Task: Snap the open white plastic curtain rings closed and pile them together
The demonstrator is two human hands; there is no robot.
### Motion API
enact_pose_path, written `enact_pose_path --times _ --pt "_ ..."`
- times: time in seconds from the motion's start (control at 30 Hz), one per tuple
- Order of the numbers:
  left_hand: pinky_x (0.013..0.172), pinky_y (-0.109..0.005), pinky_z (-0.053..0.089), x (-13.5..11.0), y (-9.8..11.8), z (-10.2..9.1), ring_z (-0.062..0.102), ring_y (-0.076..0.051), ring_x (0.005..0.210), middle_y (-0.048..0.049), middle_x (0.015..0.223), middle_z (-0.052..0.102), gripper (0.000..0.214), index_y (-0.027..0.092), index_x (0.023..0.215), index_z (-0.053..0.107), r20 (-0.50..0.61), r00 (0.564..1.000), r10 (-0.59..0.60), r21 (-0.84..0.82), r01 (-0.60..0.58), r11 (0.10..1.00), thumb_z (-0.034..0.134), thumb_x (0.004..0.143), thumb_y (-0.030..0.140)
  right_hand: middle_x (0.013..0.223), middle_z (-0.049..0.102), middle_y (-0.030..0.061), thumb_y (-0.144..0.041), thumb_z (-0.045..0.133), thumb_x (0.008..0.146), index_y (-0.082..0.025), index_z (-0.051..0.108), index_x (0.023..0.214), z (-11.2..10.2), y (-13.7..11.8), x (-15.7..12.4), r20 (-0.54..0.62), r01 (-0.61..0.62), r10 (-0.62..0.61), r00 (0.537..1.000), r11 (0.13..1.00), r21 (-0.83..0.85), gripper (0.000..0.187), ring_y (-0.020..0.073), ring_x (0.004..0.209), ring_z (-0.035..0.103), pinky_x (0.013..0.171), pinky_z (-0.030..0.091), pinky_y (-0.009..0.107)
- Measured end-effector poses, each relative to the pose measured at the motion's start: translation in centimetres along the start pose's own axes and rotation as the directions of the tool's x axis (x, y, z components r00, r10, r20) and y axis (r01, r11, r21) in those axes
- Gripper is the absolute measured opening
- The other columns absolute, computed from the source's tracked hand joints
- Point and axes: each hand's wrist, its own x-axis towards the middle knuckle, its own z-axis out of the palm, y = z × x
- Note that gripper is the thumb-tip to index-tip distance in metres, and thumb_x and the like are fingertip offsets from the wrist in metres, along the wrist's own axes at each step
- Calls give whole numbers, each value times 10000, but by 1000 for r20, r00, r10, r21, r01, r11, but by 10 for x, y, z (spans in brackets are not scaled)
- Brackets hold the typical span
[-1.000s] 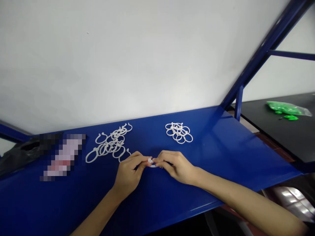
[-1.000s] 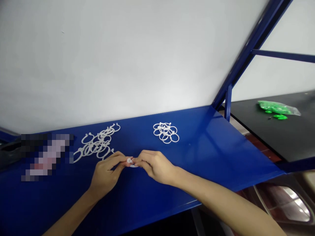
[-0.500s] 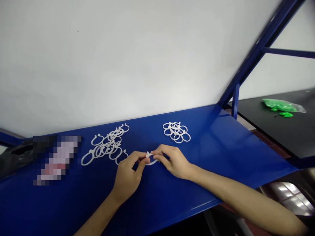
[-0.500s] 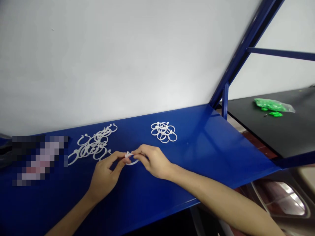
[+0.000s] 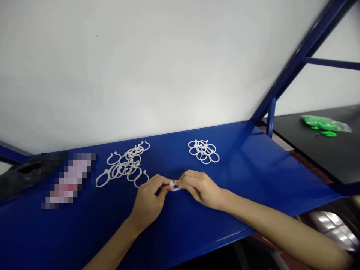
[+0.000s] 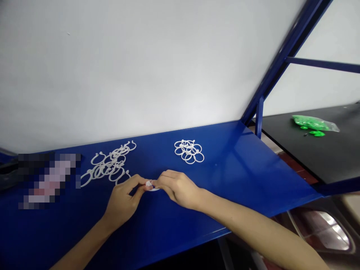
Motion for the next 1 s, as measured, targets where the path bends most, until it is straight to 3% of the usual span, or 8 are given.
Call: enact_pose_path --times 0.27,0.4,0.47,0.57,0.67,0.73,0.83,1.0 --pt "704 -234 520 -1 -3 2 643 -115 712 18 742 692 180 209 796 654 -7 988 155 75 -154 985 552 937 163 970 691 96 -190 384 1055 -164 662 1107 1 0 1 48 5 -3 999 999 -52 284 184 897 649 808 565 322" --pt "884 -349 522 5 -8 -2 657 -199 942 -31 989 747 207 222 1103 685 22 991 134 287 -135 949 580 951 315 1032 682 96 -229 456 1036 -195 678 1079 -14 12 11 -185 -81 56 981 988 -132 229 193 963 655 862 555 333" --pt "951 -417 494 8 -16 -7 632 -251 1043 -66 1086 728 315 211 1214 660 14 994 105 429 -101 898 560 954 357 1025 686 91 -250 516 1009 -206 706 1037 -32 26 13 -388 -220 127 913 953 -206 198 200 945 661 854 543 332" --pt "943 -479 480 10 -30 -18 608 -311 1070 -115 1091 692 341 188 1188 685 3 1000 26 616 -22 787 506 944 346 896 698 64 -297 585 952 -200 746 977 -65 55 9 -592 -512 301 748 829 -225 189 171 727 635 731 525 309" --pt "897 -498 485 10 -40 -27 589 -341 1062 -141 1073 666 385 174 1188 691 38 997 -71 719 23 695 484 913 346 876 735 48 -283 612 888 -178 741 974 -89 85 2 -653 -742 514 556 661 -111 187 170 734 646 745 507 296" --pt "886 -499 483 10 -43 -28 578 -345 1056 -146 1057 663 407 160 1195 688 68 990 -120 745 30 667 472 906 348 854 742 52 -271 602 868 -163 736 930 -95 99 -2 -665 -801 570 482 595 -71 182 176 744 656 735 494 293" --pt "891 -499 469 9 -42 -26 570 -342 1054 -144 1042 673 414 150 1207 683 101 984 -146 743 23 669 448 913 323 824 746 55 -266 595 855 -164 736 863 -92 109 -3 -658 -836 608 444 546 -59 174 179 750 667 722 482 287" --pt "902 -492 452 7 -39 -20 581 -321 1041 -124 1036 695 392 183 1200 689 114 987 -118 685 8 728 426 918 252 847 758 48 -248 602 850 -183 742 850 -85 110 -1 -616 -852 643 455 516 -90 154 183 789 682 731 473 276"
